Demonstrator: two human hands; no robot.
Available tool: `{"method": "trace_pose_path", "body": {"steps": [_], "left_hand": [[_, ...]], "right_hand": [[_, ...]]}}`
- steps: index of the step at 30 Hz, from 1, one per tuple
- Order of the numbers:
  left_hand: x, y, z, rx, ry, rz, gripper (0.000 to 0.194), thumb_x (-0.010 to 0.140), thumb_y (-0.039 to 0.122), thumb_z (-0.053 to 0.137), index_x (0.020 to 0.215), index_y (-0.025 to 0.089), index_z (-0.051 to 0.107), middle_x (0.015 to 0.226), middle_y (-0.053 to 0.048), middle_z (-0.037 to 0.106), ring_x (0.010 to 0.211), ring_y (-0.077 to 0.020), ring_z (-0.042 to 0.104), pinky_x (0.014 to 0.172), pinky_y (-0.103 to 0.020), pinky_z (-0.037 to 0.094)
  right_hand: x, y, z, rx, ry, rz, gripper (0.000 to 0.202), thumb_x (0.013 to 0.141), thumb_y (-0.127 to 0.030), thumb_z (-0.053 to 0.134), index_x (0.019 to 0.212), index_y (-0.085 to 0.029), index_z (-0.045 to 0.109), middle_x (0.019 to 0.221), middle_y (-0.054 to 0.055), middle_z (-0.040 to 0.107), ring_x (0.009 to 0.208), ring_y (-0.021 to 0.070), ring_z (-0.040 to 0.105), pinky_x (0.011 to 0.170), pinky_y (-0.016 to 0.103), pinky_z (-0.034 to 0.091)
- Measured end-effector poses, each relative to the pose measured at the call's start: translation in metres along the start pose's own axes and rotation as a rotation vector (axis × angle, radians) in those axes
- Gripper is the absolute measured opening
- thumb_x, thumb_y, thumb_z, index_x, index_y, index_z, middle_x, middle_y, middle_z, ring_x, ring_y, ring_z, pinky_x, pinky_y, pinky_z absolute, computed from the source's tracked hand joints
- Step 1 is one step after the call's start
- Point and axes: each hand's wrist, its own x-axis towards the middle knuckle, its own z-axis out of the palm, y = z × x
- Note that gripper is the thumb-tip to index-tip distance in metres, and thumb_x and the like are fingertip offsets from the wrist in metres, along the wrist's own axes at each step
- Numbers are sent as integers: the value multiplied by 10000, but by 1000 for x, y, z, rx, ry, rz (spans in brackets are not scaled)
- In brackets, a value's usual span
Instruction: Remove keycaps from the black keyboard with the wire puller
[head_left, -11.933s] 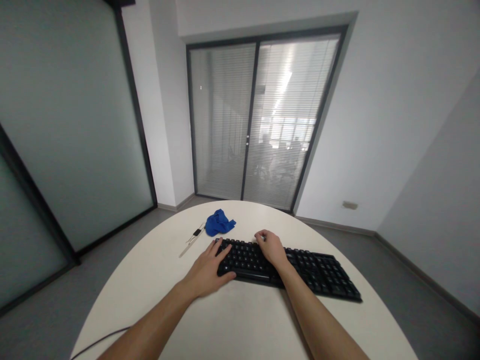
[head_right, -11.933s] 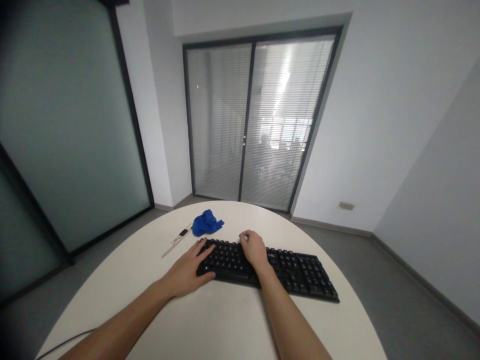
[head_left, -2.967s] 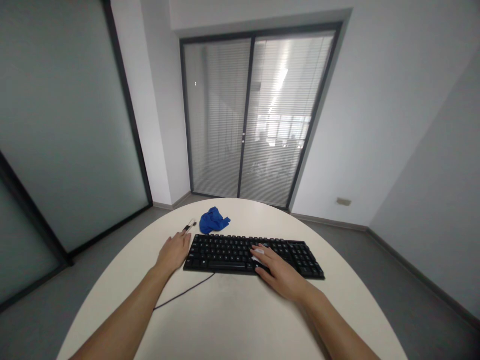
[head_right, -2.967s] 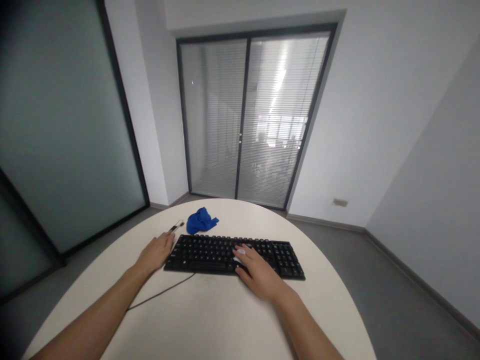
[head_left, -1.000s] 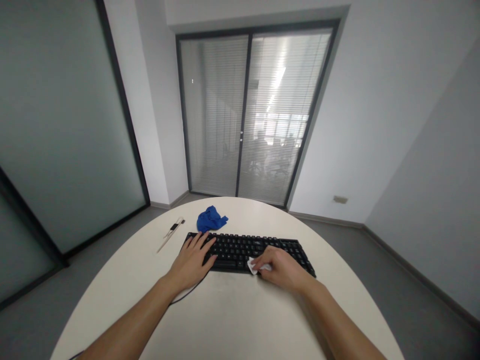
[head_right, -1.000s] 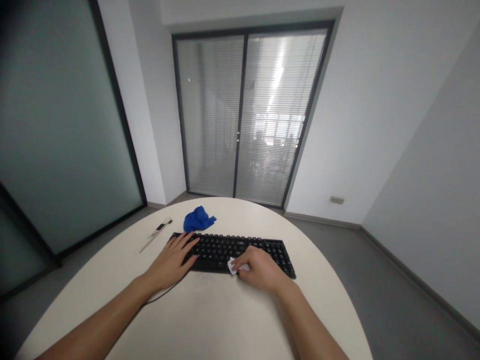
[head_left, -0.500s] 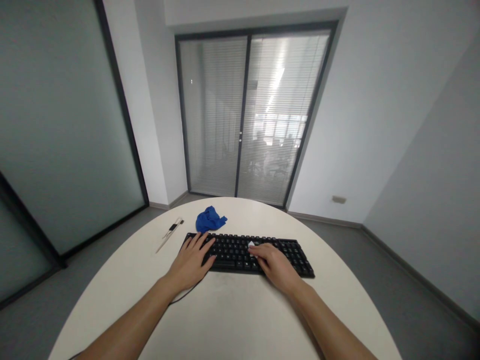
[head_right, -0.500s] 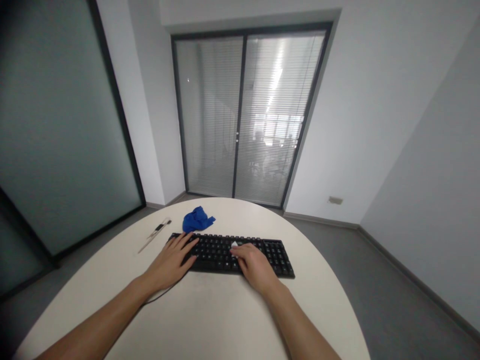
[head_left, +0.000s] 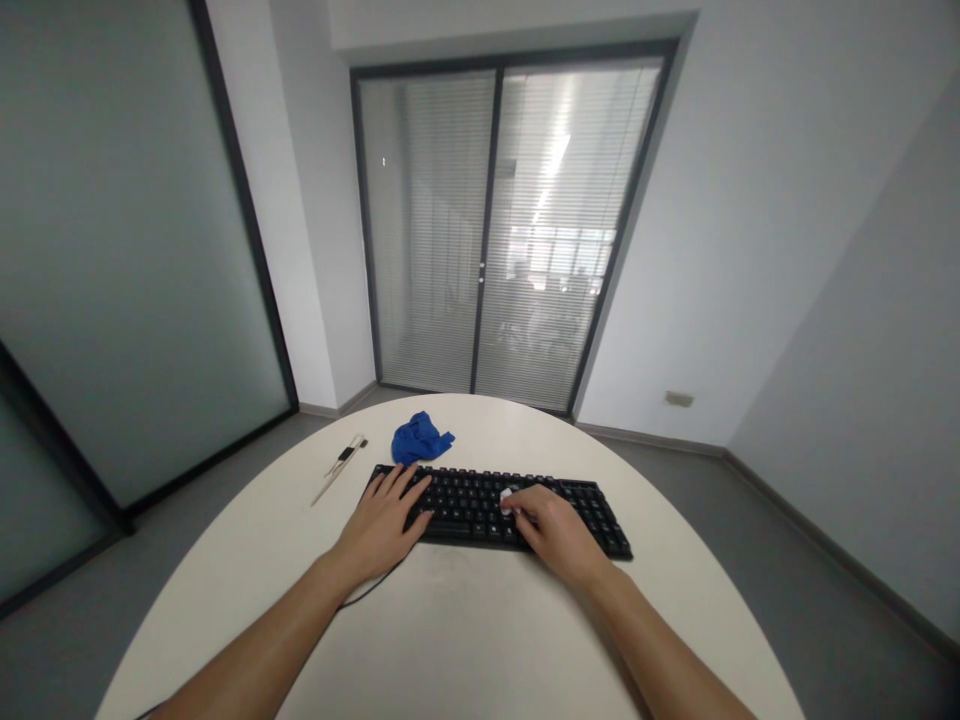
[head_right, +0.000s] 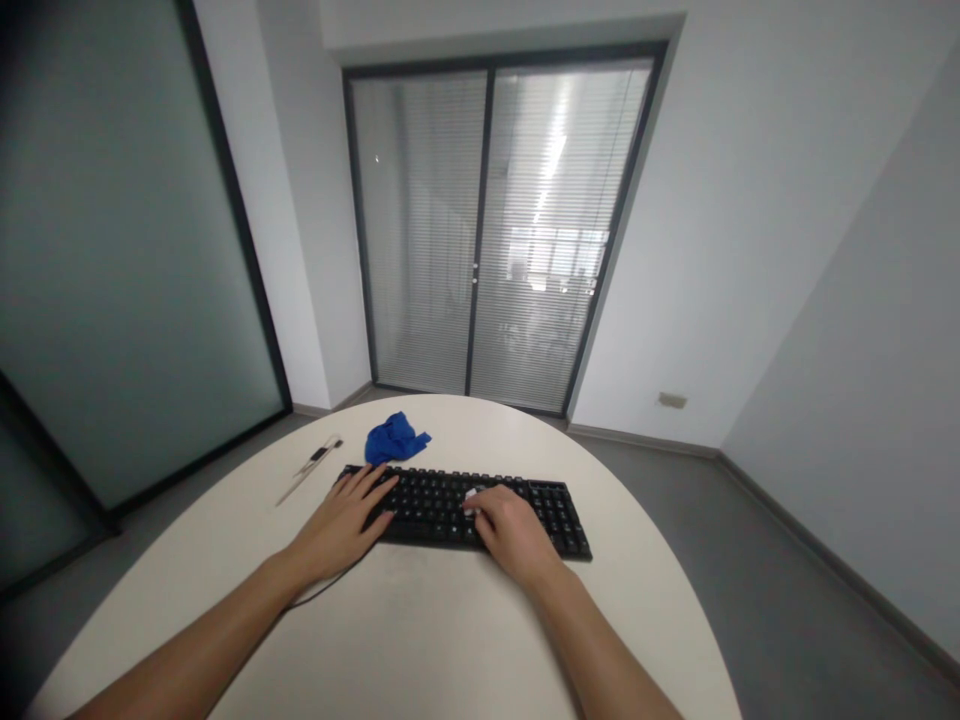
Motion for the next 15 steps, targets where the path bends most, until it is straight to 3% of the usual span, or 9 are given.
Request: {"method": "trace_pose_path", "body": {"steps": [3, 7, 15], "left_hand": [[1, 1, -1, 2, -1, 2, 516, 947, 492, 380, 1414, 276, 424, 1532, -60, 324, 1404, -318, 269, 1121, -538, 238], [1, 3, -3, 7, 0, 2, 515, 949, 492, 378, 1410, 270, 430, 1526, -63, 336, 1402, -313, 273, 1124, -532, 234], [0, 2, -3, 20, -3, 3, 514, 950, 488, 377, 1412, 270, 428, 1530, -66, 327, 1401, -313, 278, 1124, -528, 240]], "right_hand": [[0, 1, 10, 40, 37, -83, 404, 881, -64, 429, 1165, -216, 674, 1242, 70, 645, 1167, 196, 571, 1030, 374, 438], [0, 0, 15, 49, -52, -141, 418, 879, -64, 439, 1197, -216, 663, 1260, 68, 641, 1231, 210, 535, 1067, 415, 414], [2, -3, -10, 49, -174, -115, 433, 800, -41, 482, 1122, -225, 706, 1169, 38, 695, 1133, 201, 603, 1020, 359, 448]]}}
